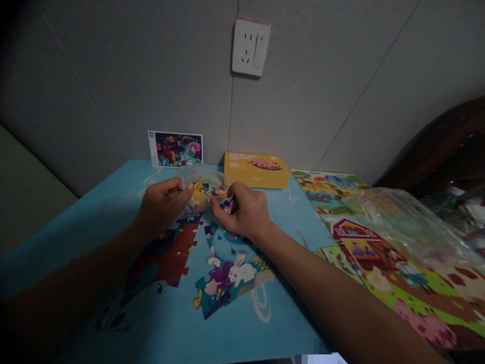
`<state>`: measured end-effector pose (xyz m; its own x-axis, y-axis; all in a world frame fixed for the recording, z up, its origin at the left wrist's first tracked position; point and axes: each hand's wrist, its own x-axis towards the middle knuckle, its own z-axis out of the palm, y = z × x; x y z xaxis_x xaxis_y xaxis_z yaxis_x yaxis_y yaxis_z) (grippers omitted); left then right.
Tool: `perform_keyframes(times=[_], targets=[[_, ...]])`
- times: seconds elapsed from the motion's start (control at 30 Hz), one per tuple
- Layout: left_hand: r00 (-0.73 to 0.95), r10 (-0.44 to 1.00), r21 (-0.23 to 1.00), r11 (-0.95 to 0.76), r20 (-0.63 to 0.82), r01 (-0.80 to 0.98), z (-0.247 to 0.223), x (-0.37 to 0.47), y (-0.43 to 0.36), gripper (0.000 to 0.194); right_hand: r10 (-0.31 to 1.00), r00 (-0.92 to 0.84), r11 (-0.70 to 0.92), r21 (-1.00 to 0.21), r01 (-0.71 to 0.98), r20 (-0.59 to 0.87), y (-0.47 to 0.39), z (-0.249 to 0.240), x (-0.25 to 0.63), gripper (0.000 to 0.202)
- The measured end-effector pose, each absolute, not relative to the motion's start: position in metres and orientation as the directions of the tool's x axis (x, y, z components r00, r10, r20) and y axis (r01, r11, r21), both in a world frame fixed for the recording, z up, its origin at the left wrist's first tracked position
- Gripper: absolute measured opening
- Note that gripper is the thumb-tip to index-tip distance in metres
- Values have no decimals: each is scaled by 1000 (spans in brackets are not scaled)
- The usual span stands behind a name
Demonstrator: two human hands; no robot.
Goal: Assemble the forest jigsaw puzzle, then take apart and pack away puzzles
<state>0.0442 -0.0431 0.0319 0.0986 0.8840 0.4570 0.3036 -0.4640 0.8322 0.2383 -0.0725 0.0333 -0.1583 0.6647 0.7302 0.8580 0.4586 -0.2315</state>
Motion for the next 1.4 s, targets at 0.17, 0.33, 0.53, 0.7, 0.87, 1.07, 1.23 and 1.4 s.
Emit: perform_keyframes(times=[0.17, 0.33, 0.53, 0.7, 0.87, 1.07, 1.23, 1.4], targets=[[97, 889, 833, -454, 448, 316, 34, 45, -45, 26, 618, -203, 501, -182, 846, 759, -76, 31, 241, 38], [107, 885, 834, -464, 454, 298, 35, 45, -46, 25, 645, -590, 705, -80, 705, 485, -64, 26, 243, 48], [93, 889, 840, -454, 448, 298, 36, 46, -45, 26, 626, -734, 771, -68, 634, 264, -62, 20, 235, 40], [94, 891, 841, -451, 445, 299, 36, 46, -46, 25, 725, -645, 676, -70, 734, 242, -68, 19, 228, 45], [94, 897, 847, -440, 432, 299, 37, 46, -47, 24, 766, -595, 628, -83, 774, 241, -67, 21, 226, 48], [100, 896, 851, -443, 433, 281, 37, 46, -47, 24, 764, -496, 598, -165, 785, 412, -66, 21, 234, 54], [118, 884, 835, -466, 452, 292, 34, 46, -46, 23, 787, -216, 488, -369, 791, 578, -60, 19, 244, 67], [118, 890, 844, -456, 441, 282, 33, 45, -45, 25, 767, -342, 588, -381, 713, 543, -52, 17, 251, 73]])
